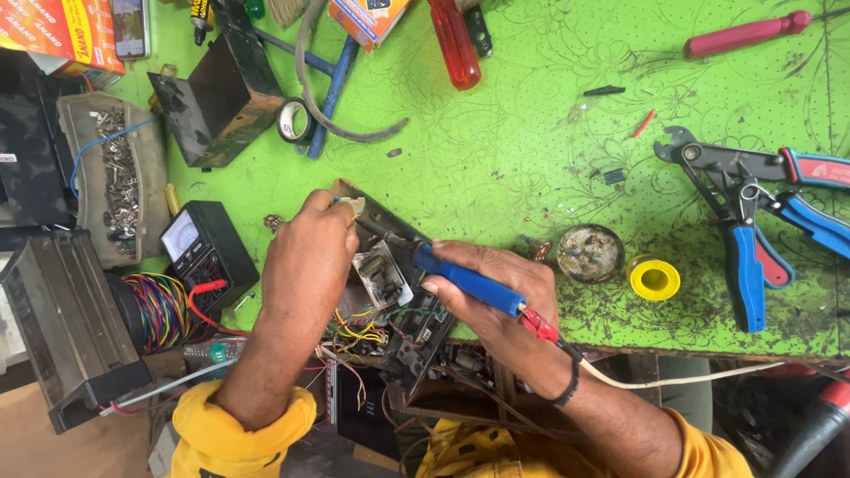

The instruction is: The person uses a soldering iron to work on a small electronic device, then switches to a screwdriver to remove screws from a remote control. They separate the remote's casing and place the screwdriver on the table.

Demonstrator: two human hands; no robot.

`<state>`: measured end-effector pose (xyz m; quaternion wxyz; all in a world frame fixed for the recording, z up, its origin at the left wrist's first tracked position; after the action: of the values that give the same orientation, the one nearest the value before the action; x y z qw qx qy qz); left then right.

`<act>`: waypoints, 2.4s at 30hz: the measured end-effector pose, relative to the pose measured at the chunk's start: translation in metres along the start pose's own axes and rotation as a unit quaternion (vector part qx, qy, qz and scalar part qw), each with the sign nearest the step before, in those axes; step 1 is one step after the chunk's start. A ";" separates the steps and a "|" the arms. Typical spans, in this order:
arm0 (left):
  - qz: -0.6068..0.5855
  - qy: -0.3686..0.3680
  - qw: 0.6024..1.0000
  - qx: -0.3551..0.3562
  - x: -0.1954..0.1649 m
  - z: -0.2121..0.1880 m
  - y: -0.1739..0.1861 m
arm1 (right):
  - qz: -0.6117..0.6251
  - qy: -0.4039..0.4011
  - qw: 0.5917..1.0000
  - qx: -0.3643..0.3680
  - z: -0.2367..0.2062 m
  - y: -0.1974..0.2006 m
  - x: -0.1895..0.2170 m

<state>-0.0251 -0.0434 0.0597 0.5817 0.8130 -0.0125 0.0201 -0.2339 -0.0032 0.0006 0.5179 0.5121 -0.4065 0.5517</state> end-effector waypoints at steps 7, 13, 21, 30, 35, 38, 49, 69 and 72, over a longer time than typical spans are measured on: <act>0.008 0.003 1.000 -0.007 0.000 0.001 0.000 | 0.001 -0.002 1.000 0.005 0.000 0.000 0.000; 0.006 -0.005 1.000 -0.024 0.002 0.001 -0.002 | 0.009 -0.004 1.000 0.000 -0.001 0.000 0.000; 0.009 0.003 1.000 -0.014 0.002 0.001 -0.001 | 0.012 -0.007 1.000 -0.008 -0.004 0.001 0.000; -0.021 -0.009 0.999 -0.030 0.005 -0.001 0.002 | 0.031 0.006 0.999 -0.015 -0.005 0.001 0.001; -0.197 -0.027 0.977 -0.073 0.021 -0.008 0.013 | 0.028 0.013 0.999 -0.018 -0.005 0.001 0.001; -0.242 -0.025 0.963 -0.111 0.028 -0.020 0.012 | 0.030 0.017 0.999 -0.025 -0.005 0.001 0.001; -0.147 -0.065 0.975 -0.156 0.032 -0.036 -0.013 | 0.020 0.017 0.999 -0.017 -0.005 0.001 0.001; -0.001 -0.002 0.998 -0.069 -0.007 -0.016 0.003 | 0.043 0.035 0.997 -0.057 -0.012 0.006 -0.001; -0.035 -0.071 0.993 -0.085 -0.006 -0.015 0.006 | 0.045 0.063 0.992 -0.099 -0.030 0.027 0.003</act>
<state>-0.0314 -0.0314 0.0698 0.6466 0.7600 -0.0275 -0.0593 -0.2650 0.0232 0.0018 0.5653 0.4035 -0.4487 0.5624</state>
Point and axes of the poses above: each hand's wrist, its own z-axis towards the middle knuckle, its own y-axis out of the back of the hand, x = y × z, the point moved 3 cm from there along z, towards the middle knuckle, and after that the axes turned 1 degree about -y, right-handed, at the moved point
